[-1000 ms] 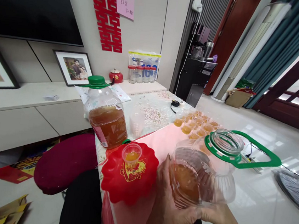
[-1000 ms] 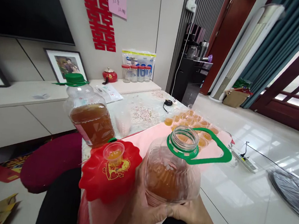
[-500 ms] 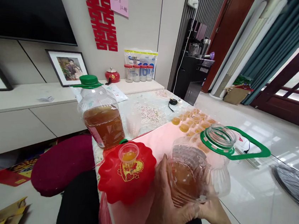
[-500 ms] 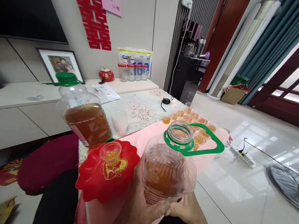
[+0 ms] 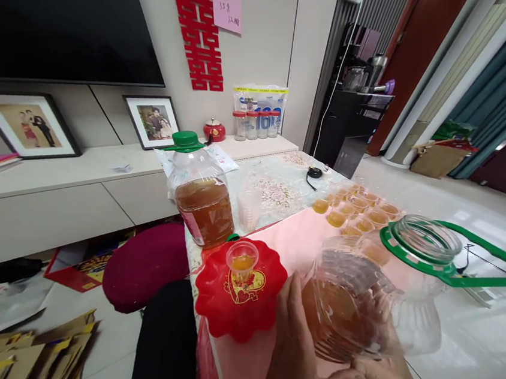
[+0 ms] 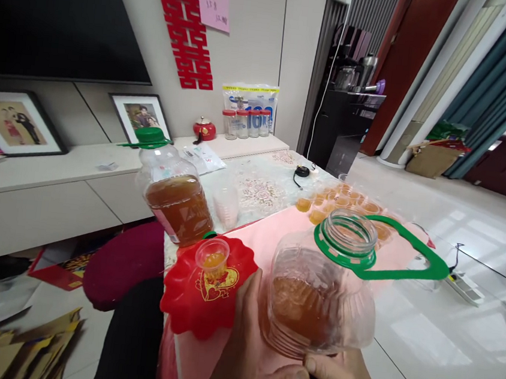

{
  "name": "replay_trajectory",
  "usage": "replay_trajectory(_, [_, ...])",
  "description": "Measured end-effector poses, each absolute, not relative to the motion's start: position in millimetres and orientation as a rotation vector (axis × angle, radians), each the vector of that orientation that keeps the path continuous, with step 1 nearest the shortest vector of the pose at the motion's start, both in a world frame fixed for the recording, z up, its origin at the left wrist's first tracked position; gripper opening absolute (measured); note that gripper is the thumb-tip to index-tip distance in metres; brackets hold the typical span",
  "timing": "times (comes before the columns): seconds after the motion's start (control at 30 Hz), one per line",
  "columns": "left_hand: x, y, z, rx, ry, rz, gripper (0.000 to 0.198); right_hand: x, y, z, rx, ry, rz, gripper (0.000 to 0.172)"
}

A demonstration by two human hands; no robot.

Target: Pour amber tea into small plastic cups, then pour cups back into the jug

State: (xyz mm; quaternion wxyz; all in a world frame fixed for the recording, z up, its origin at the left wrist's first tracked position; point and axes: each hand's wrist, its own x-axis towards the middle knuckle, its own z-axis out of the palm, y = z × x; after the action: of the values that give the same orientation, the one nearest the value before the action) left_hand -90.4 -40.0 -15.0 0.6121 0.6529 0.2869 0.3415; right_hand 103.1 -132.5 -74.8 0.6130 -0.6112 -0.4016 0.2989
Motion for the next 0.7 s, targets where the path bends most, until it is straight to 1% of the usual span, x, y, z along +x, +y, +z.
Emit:
replay_trajectory(0.1, [-102.6, -29.8, -6.7, 1.646, 0.653, 0.878, 0.122, 101.9, -132.6, -70.3, -1.401, -0.948, 0.731, 0.116])
replay_trajectory(0.17, [-115.1, -14.9, 4.6, 1.768, 0.704, 0.956, 0.100, 96.9, -132.9, -64.3, -1.399, -0.936, 0.733, 0.112])
replay_trajectory(0.23, [-129.1, 6.5, 21.7, 1.893, 0.781, 1.001, 0.074, 90.7, -133.2, -58.3, -1.407, -0.910, 0.722, 0.111])
replay_trajectory(0.27, [-135.9, 19.0, 32.0, 1.959, 0.842, 0.931, 0.061, 87.7, -133.3, -56.0, -1.417, -0.894, 0.716, 0.113])
replay_trajectory(0.3, [-142.0, 32.2, 42.5, 2.021, 0.895, 0.829, 0.055, 85.1, -133.3, -54.4, -1.426, -0.881, 0.710, 0.115])
replay_trajectory(0.4, [-154.8, 70.5, 68.5, 2.213, 1.076, 0.635, 0.057, 80.2, -133.3, -53.7, -1.448, -0.851, 0.685, 0.123])
replay_trajectory(0.47, [-159.0, 91.4, 76.8, 2.286, 1.186, 0.534, 0.057, 79.5, -133.0, -55.7, -1.450, -0.838, 0.670, 0.125])
replay_trajectory(0.6, [-161.1, 120.8, 77.9, 2.346, 1.222, 0.406, 0.047, 84.4, -131.1, -62.3, -1.424, -0.837, 0.650, 0.123])
replay_trajectory(0.7, [-159.2, 136.4, 77.0, 2.381, 1.211, 0.286, 0.040, 90.3, -131.1, -67.4, -1.416, -0.859, 0.645, 0.126])
